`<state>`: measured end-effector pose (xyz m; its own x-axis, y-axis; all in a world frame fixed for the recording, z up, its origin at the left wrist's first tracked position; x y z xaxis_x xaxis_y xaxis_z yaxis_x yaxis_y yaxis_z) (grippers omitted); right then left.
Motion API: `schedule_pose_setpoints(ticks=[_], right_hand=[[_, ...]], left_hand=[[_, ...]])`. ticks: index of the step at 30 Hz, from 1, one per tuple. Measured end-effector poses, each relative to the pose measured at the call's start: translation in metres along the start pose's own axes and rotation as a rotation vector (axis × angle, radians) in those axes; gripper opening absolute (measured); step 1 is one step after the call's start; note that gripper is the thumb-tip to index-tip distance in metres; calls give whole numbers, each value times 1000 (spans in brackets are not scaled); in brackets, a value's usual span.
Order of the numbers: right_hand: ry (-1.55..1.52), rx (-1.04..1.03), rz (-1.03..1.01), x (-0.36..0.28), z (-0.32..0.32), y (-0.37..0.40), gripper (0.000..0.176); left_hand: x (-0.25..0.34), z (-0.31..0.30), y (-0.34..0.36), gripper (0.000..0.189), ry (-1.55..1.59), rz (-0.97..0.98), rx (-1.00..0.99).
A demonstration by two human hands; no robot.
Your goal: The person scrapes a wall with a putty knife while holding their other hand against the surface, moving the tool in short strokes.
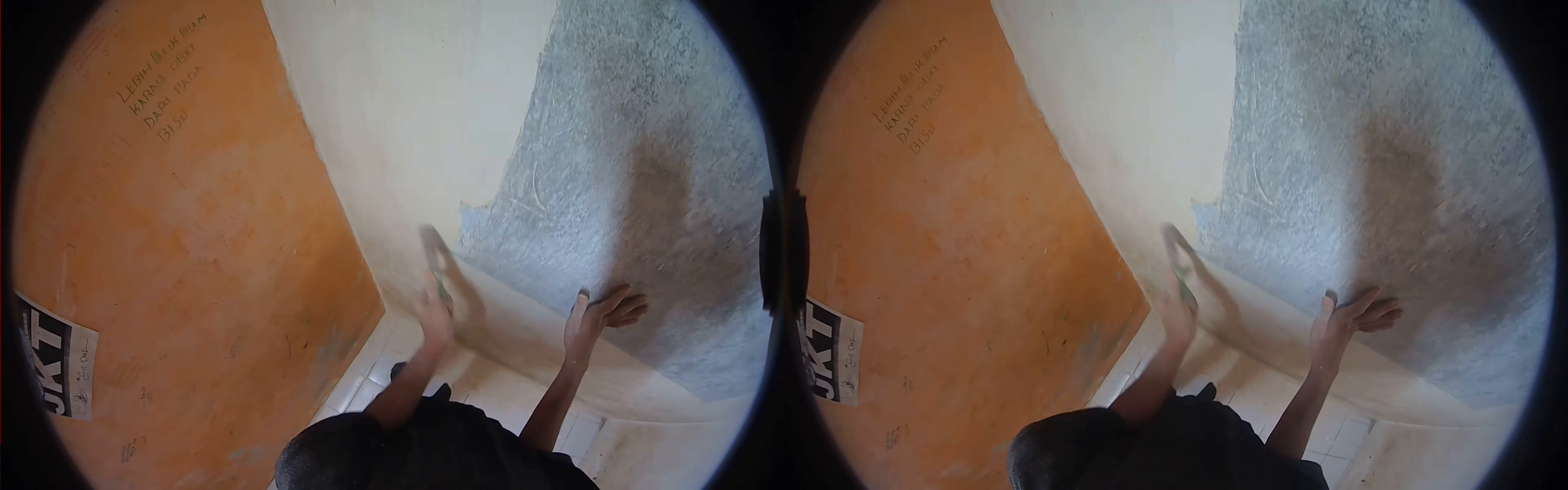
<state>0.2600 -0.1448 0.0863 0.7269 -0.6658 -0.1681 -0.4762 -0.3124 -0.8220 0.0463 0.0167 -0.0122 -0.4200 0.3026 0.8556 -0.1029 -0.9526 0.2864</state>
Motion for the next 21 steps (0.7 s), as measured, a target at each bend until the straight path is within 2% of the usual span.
schedule_pose_setpoints(ticks=[1, 2, 3, 5, 6, 10, 13, 15, 19, 21], right_hand=[[-2, -8, 3, 1, -1, 3, 87], [-22, -13, 1, 1, -2, 3, 87], [-43, -9, -5, 1, -1, 0, 87], [-35, 24, -14, 0, -1, 1, 87], [-22, 38, -18, 0, 0, -1, 88], [-38, 6, -14, 3, 2, 2, 88], [-32, -11, -3, 5, 3, 3, 89], [-38, -6, -6, 6, 4, 3, 89], [-35, -5, 0, 6, 0, 2, 89], [-79, -64, 36, 3, -4, 0, 88]], left_hand=[[14, 1, -12, 43, 165, -18, -3], [19, 6, -14, 47, 186, 19, 7], [11, 6, -2, 47, 190, 25, 7], [-22, 4, 33, 47, -35, -101, -26], [-23, 9, 52, 43, -24, -189, -83], [-23, 1, 39, 46, -41, -206, -52], [-19, 16, 52, 47, 120, -173, -107], [-20, 21, 63, 49, 119, -307, -126], [-6, 27, 57, 44, 201, -316, -177], [-3, 32, 69, 43, 226, -419, -106]])
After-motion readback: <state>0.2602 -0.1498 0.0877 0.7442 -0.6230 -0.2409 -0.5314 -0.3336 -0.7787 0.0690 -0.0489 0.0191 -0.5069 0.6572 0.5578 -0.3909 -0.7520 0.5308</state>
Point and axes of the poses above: each hand's wrist, its own y-axis away from the middle knuckle, its own z-axis out of the palm, x = y × z, the point moved 3 cm from there along -y, towards the middle knuckle, and after that the axes turned 3 degrees about x, right-handed, at the moved point
